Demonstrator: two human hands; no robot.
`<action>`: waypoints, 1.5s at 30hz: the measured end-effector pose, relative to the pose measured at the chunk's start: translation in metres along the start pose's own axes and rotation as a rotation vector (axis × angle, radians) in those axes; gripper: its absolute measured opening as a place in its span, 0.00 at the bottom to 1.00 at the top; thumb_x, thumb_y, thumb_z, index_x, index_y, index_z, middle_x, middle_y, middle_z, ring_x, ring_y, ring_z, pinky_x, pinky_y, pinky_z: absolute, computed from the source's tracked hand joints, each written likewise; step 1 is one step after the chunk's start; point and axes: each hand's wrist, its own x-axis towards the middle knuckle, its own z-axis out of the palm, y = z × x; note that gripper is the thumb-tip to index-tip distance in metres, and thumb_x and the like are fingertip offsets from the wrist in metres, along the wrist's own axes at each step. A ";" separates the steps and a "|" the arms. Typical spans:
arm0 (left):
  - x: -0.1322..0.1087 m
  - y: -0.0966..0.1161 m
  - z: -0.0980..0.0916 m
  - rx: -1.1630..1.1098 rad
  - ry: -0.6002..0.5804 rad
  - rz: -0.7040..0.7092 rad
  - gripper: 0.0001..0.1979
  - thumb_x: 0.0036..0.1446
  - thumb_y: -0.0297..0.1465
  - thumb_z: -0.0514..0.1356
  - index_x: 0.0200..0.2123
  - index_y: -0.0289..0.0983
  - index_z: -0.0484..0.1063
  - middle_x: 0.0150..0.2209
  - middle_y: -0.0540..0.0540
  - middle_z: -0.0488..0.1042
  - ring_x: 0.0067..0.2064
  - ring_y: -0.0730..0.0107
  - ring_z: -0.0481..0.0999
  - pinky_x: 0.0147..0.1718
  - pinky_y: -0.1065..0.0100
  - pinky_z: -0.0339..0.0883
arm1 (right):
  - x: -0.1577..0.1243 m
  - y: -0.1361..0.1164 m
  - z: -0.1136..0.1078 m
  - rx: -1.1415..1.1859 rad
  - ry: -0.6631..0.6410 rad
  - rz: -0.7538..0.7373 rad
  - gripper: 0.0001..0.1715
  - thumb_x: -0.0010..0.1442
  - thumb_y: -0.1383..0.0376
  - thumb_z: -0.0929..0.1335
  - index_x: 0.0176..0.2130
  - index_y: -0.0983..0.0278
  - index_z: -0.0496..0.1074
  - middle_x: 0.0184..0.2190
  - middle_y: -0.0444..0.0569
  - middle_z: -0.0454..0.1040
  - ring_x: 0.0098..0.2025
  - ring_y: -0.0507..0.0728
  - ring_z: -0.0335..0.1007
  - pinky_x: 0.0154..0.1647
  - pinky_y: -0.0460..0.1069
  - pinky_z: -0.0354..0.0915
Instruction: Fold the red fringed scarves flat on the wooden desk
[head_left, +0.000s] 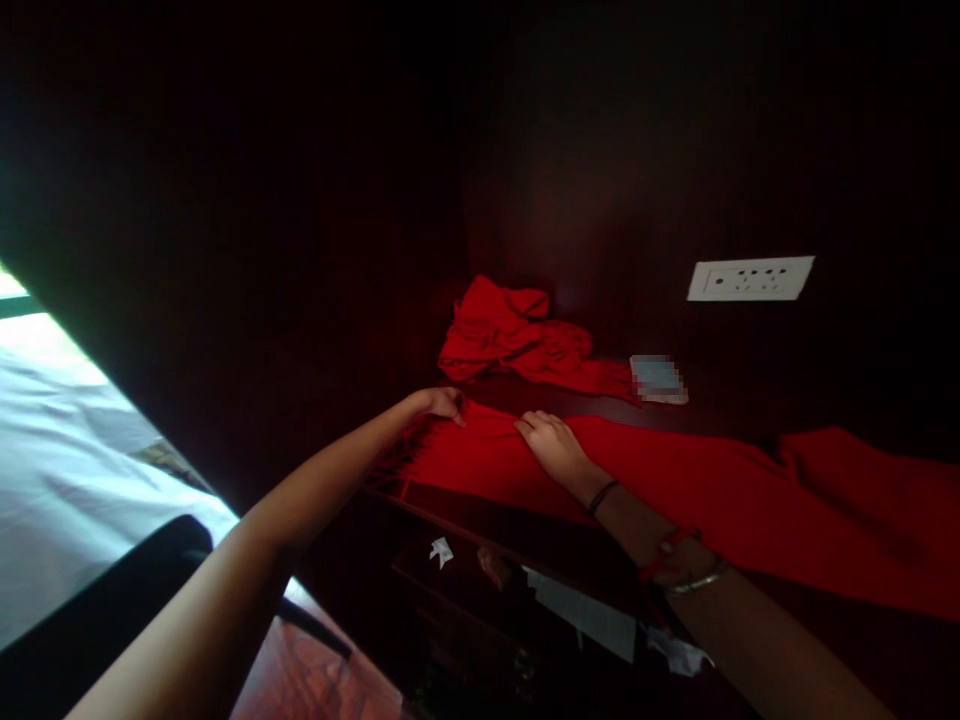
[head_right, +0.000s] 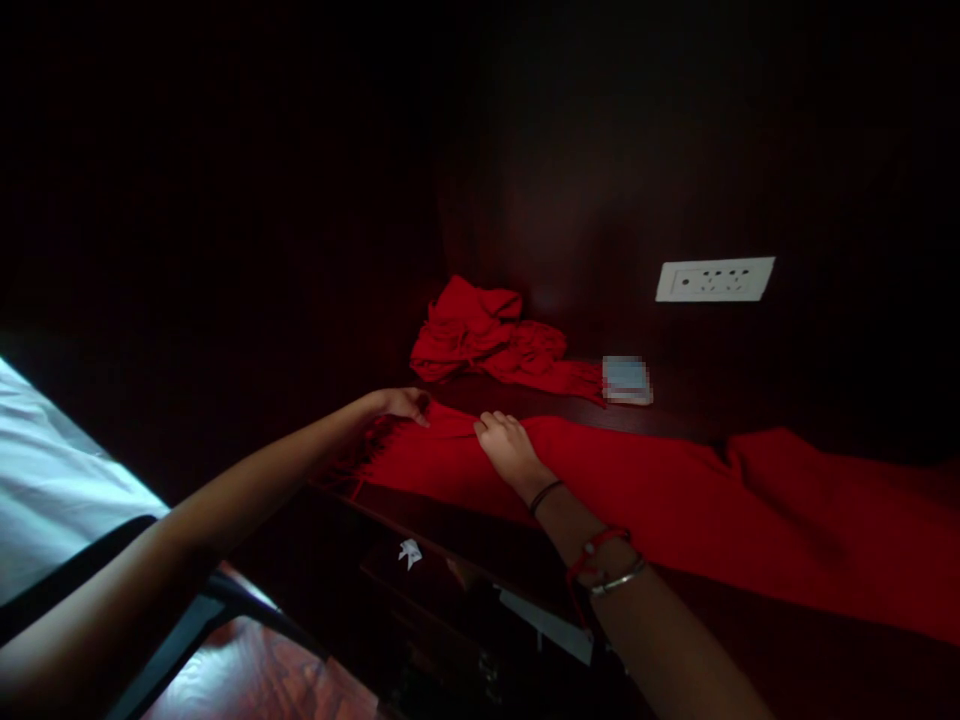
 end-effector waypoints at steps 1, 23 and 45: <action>0.002 0.000 0.000 0.006 -0.003 -0.028 0.19 0.40 0.31 0.59 0.40 0.35 0.68 0.37 0.50 0.72 0.35 0.73 0.70 0.30 0.78 0.62 | 0.000 0.000 0.000 -0.001 -0.003 0.002 0.12 0.55 0.72 0.58 0.39 0.66 0.65 0.35 0.51 0.66 0.37 0.55 0.59 0.37 0.48 0.55; -0.035 -0.017 0.001 0.311 0.192 0.306 0.11 0.44 0.28 0.54 0.35 0.37 0.68 0.37 0.47 0.69 0.41 0.66 0.66 0.39 0.69 0.56 | 0.000 0.004 0.003 0.067 0.021 0.058 0.16 0.54 0.74 0.57 0.40 0.66 0.66 0.37 0.52 0.67 0.39 0.55 0.59 0.40 0.48 0.55; -0.057 -0.011 -0.015 -0.512 0.104 0.231 0.12 0.46 0.37 0.54 0.29 0.33 0.65 0.27 0.48 0.69 0.29 0.74 0.67 0.31 0.72 0.60 | 0.004 -0.012 0.005 0.589 0.111 -0.126 0.12 0.45 0.77 0.61 0.28 0.65 0.69 0.29 0.46 0.70 0.35 0.52 0.63 0.43 0.49 0.54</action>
